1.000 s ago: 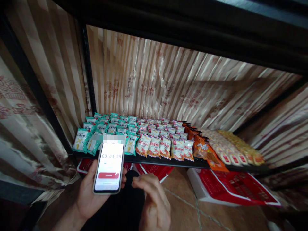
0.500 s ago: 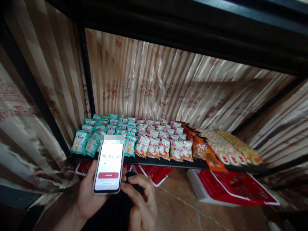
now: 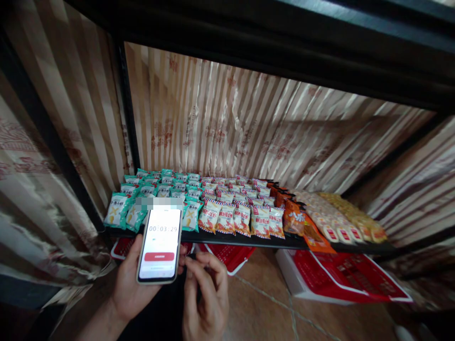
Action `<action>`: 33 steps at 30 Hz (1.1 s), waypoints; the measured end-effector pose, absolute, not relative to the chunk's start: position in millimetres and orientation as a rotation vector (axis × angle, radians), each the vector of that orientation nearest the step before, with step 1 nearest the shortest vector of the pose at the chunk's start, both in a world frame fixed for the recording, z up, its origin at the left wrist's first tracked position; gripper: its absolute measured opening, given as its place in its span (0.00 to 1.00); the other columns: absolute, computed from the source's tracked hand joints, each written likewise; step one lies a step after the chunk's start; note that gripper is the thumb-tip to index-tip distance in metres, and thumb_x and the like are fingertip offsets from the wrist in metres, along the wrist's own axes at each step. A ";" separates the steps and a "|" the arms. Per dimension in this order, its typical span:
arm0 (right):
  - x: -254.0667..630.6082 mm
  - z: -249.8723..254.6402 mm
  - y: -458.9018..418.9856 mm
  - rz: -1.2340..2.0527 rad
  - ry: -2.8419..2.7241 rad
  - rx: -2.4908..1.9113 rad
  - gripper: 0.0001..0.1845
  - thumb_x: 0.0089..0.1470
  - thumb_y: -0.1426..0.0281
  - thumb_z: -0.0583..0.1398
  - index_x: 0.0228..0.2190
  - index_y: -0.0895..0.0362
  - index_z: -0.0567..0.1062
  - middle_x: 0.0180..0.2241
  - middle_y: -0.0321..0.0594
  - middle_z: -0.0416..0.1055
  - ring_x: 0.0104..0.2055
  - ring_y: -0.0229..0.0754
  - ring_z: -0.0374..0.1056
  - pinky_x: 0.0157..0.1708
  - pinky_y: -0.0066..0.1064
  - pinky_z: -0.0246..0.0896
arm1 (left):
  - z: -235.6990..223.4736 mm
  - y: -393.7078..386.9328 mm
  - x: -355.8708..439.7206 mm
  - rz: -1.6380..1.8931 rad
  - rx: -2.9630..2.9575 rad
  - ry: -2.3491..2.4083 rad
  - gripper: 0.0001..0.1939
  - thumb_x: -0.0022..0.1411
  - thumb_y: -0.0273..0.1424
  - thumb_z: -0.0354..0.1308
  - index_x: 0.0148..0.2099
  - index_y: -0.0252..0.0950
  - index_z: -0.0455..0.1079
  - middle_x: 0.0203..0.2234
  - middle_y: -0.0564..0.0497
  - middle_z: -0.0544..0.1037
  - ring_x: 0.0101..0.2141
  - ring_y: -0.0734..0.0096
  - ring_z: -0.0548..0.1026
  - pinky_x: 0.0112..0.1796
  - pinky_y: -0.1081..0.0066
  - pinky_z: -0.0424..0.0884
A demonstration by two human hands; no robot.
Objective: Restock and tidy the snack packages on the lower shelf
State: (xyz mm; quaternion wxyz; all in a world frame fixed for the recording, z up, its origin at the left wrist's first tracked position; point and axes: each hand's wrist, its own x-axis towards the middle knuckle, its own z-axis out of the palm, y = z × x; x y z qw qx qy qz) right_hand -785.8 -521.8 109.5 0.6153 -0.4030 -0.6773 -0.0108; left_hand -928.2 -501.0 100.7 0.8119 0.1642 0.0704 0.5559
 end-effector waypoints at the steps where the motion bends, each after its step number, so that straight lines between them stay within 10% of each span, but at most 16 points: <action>1: -787.0 110.6 -520.9 -0.021 -1.544 -0.929 0.13 0.52 0.79 0.57 0.39 0.54 0.74 0.40 0.43 0.65 0.41 0.39 0.67 0.34 0.27 0.67 | 101.7 -500.8 -927.9 1.187 0.357 0.145 0.30 0.65 0.47 0.39 0.51 0.30 0.71 0.41 0.37 0.77 0.41 0.56 0.76 0.43 0.60 0.68; 18: -791.0 125.1 -515.0 -0.031 -1.635 -0.905 0.11 0.55 0.75 0.57 0.40 0.54 0.73 0.36 0.38 0.62 0.38 0.33 0.63 0.34 0.21 0.64 | 110.4 -497.7 -932.5 1.179 0.369 0.116 0.29 0.66 0.45 0.37 0.50 0.31 0.71 0.41 0.39 0.78 0.40 0.57 0.76 0.43 0.60 0.69; 33: -797.6 123.5 -514.7 -0.058 -1.681 -0.930 0.16 0.59 0.69 0.49 0.45 0.52 0.73 0.50 0.45 0.58 0.52 0.47 0.57 0.46 0.40 0.58 | 123.4 -490.6 -940.4 1.177 0.341 0.150 0.28 0.66 0.44 0.39 0.50 0.30 0.71 0.39 0.38 0.78 0.39 0.58 0.77 0.39 0.63 0.71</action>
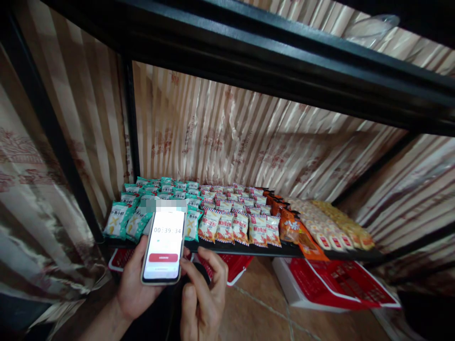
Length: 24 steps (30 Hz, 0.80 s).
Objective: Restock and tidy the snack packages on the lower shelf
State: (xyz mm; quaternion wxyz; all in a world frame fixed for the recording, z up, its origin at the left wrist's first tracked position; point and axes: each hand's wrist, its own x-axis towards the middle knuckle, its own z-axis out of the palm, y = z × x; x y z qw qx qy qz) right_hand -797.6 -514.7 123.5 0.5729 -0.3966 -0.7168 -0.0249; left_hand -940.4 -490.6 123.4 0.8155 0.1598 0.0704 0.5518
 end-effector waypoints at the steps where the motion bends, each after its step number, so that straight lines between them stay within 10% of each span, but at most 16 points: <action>1: -798.3 123.7 -514.5 -0.061 -1.676 -0.932 0.17 0.59 0.69 0.49 0.44 0.53 0.73 0.50 0.46 0.58 0.52 0.47 0.57 0.46 0.41 0.58 | 124.1 -490.7 -940.5 1.176 0.340 0.151 0.28 0.66 0.45 0.39 0.50 0.30 0.71 0.39 0.38 0.78 0.39 0.58 0.77 0.39 0.63 0.71; 24: -792.2 120.1 -514.1 -0.098 -1.687 -0.993 0.19 0.60 0.64 0.48 0.43 0.53 0.75 0.50 0.47 0.59 0.52 0.49 0.57 0.44 0.42 0.60 | 123.7 -482.3 -935.3 1.133 0.333 0.127 0.27 0.65 0.45 0.41 0.50 0.31 0.72 0.38 0.39 0.79 0.39 0.58 0.77 0.41 0.63 0.69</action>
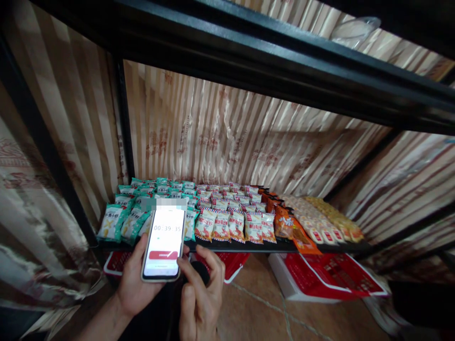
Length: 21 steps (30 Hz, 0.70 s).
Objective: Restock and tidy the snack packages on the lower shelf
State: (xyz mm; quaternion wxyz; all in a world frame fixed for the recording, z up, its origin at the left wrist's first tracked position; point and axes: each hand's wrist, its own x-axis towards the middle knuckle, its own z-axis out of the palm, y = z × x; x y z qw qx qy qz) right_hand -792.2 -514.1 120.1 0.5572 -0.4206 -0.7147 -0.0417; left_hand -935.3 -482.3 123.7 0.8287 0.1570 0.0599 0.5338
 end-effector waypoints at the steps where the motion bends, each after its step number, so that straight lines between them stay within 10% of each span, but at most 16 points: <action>1: -791.8 120.2 -514.1 -0.102 -1.681 -0.997 0.19 0.60 0.64 0.47 0.43 0.53 0.76 0.50 0.47 0.59 0.52 0.49 0.57 0.44 0.43 0.60 | 124.1 -482.0 -934.9 1.133 0.337 0.131 0.27 0.65 0.45 0.41 0.50 0.31 0.72 0.38 0.39 0.79 0.38 0.58 0.77 0.40 0.63 0.70; 21: -799.4 120.6 -509.6 -0.080 -1.676 -0.965 0.18 0.60 0.66 0.48 0.43 0.52 0.75 0.49 0.45 0.60 0.51 0.48 0.58 0.45 0.42 0.59 | 120.0 -479.2 -938.8 1.137 0.346 0.143 0.27 0.65 0.45 0.42 0.51 0.31 0.71 0.38 0.40 0.79 0.39 0.58 0.76 0.43 0.61 0.68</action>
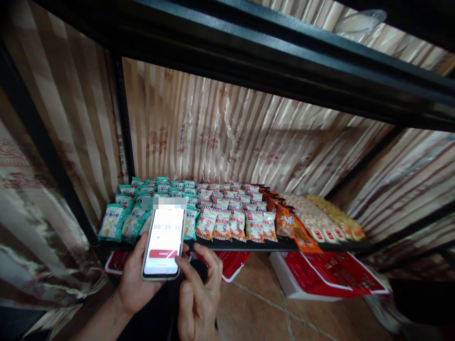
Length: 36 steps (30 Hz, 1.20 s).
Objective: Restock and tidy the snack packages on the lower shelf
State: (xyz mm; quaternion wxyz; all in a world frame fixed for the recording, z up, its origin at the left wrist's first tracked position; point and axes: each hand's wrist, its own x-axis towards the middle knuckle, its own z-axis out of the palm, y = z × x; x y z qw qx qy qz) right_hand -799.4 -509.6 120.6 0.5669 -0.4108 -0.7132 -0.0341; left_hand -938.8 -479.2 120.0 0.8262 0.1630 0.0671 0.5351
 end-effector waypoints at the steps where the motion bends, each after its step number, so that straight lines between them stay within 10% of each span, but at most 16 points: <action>1: -800.1 120.0 -509.0 -0.078 -1.679 -0.968 0.18 0.60 0.65 0.48 0.43 0.52 0.75 0.50 0.45 0.60 0.51 0.48 0.58 0.45 0.42 0.59 | 120.1 -478.9 -939.4 1.138 0.340 0.149 0.27 0.65 0.45 0.42 0.50 0.31 0.71 0.38 0.40 0.79 0.39 0.58 0.76 0.42 0.61 0.68; 36: -807.2 103.8 -497.9 0.052 -1.713 -0.964 0.18 0.58 0.70 0.48 0.45 0.51 0.73 0.53 0.44 0.55 0.54 0.49 0.55 0.47 0.44 0.59 | 116.3 -470.1 -944.7 1.181 0.272 0.243 0.27 0.65 0.45 0.42 0.50 0.31 0.71 0.37 0.40 0.79 0.38 0.57 0.77 0.41 0.61 0.69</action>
